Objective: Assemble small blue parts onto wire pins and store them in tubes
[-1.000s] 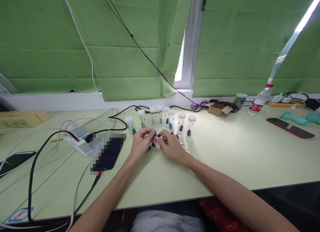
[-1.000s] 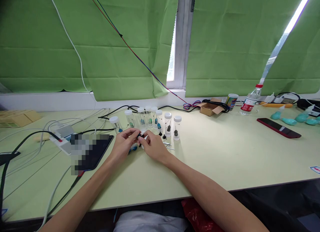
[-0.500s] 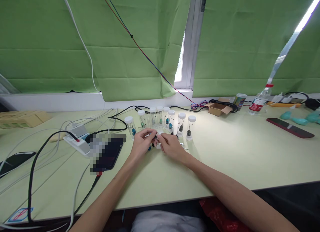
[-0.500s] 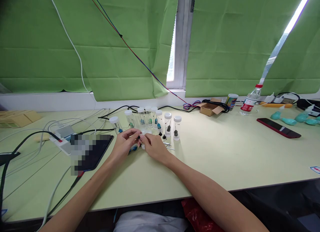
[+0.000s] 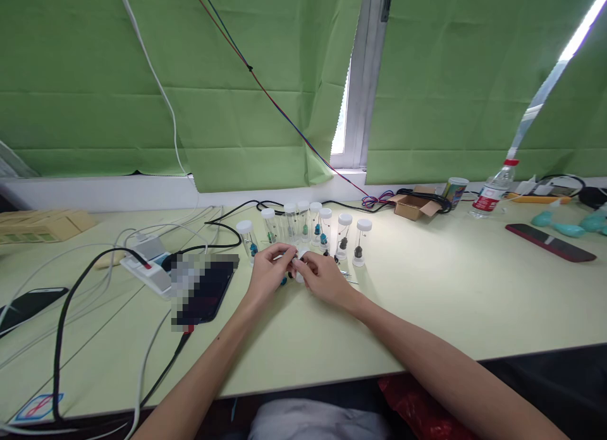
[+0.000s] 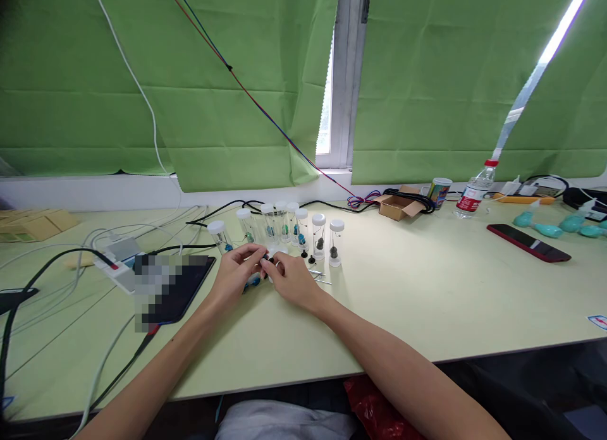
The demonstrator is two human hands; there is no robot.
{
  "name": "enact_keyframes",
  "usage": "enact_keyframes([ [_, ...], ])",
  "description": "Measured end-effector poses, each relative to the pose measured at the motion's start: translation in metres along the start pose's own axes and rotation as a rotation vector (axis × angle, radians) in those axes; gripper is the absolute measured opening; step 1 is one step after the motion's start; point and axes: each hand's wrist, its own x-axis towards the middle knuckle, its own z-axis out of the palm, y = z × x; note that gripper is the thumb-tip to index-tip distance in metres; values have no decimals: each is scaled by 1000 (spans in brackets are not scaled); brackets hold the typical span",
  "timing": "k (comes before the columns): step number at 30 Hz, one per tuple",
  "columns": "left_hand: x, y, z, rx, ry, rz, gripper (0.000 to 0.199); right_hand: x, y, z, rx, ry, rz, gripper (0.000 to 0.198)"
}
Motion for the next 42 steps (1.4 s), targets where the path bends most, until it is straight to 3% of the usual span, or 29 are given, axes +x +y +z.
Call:
enact_keyframes([
  [42,0,-3,-1,26,-25,-22,25,-1,-3,-1,-66,-25,-17,37],
])
